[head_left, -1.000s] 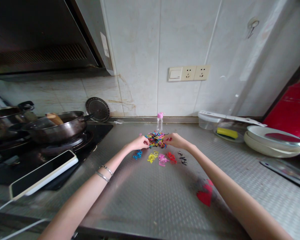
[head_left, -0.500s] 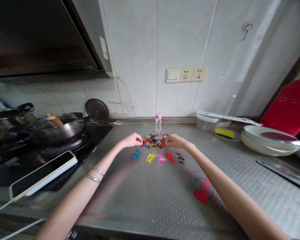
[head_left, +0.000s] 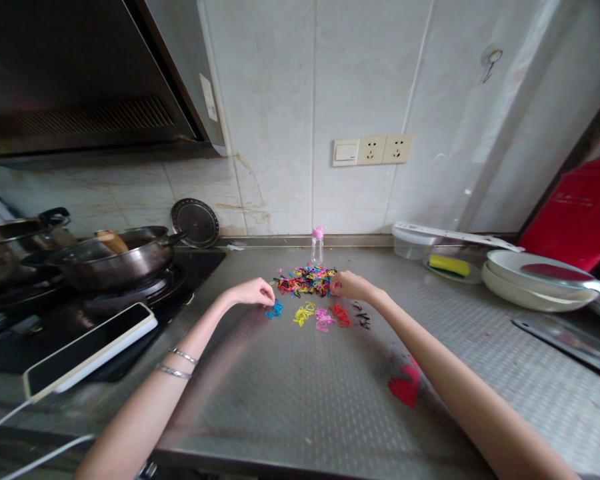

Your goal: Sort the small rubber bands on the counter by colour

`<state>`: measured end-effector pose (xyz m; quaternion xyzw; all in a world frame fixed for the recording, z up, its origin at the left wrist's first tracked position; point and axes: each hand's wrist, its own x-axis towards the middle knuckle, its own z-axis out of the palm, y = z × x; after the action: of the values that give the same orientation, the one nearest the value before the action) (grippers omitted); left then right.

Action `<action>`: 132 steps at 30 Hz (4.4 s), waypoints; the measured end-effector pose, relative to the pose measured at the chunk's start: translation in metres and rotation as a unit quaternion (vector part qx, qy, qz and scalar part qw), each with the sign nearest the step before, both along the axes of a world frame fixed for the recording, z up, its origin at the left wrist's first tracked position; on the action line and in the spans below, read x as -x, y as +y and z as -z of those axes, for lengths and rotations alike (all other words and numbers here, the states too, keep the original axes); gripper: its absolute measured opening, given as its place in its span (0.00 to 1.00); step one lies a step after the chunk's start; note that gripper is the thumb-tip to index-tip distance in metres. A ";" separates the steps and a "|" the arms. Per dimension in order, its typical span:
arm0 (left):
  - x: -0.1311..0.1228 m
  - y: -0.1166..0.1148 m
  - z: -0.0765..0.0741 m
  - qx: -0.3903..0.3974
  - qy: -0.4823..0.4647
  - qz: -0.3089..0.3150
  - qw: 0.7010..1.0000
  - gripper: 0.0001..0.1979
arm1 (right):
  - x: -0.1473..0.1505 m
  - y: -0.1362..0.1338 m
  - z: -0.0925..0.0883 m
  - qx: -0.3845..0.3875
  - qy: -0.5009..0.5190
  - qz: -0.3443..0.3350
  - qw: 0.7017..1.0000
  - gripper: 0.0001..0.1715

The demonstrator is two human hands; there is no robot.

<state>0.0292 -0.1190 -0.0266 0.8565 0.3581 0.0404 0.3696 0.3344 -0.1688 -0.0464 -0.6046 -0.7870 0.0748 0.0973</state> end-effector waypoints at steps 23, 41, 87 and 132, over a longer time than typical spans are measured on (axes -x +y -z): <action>0.009 0.004 -0.004 -0.030 -0.029 -0.064 0.997 0.17 | -0.021 0.005 -0.015 -0.030 0.103 -0.029 0.994 0.12; -0.056 0.000 -0.007 -0.194 -0.103 -0.066 0.973 0.16 | -0.022 0.002 -0.031 -0.028 0.156 -0.029 0.987 0.13; -0.116 0.013 0.001 -0.180 -0.136 -0.005 0.974 0.13 | -0.018 -0.008 -0.032 0.175 0.142 -0.054 0.973 0.12; 0.005 0.000 -0.003 -0.081 -0.055 -0.124 0.987 0.15 | 0.027 -0.016 -0.026 -0.041 0.047 -0.034 0.997 0.11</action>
<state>0.0245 -0.1191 -0.0239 0.8290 0.4366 0.1617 0.3097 0.3072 -0.1847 -0.0209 -0.5689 -0.8040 0.0742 0.1561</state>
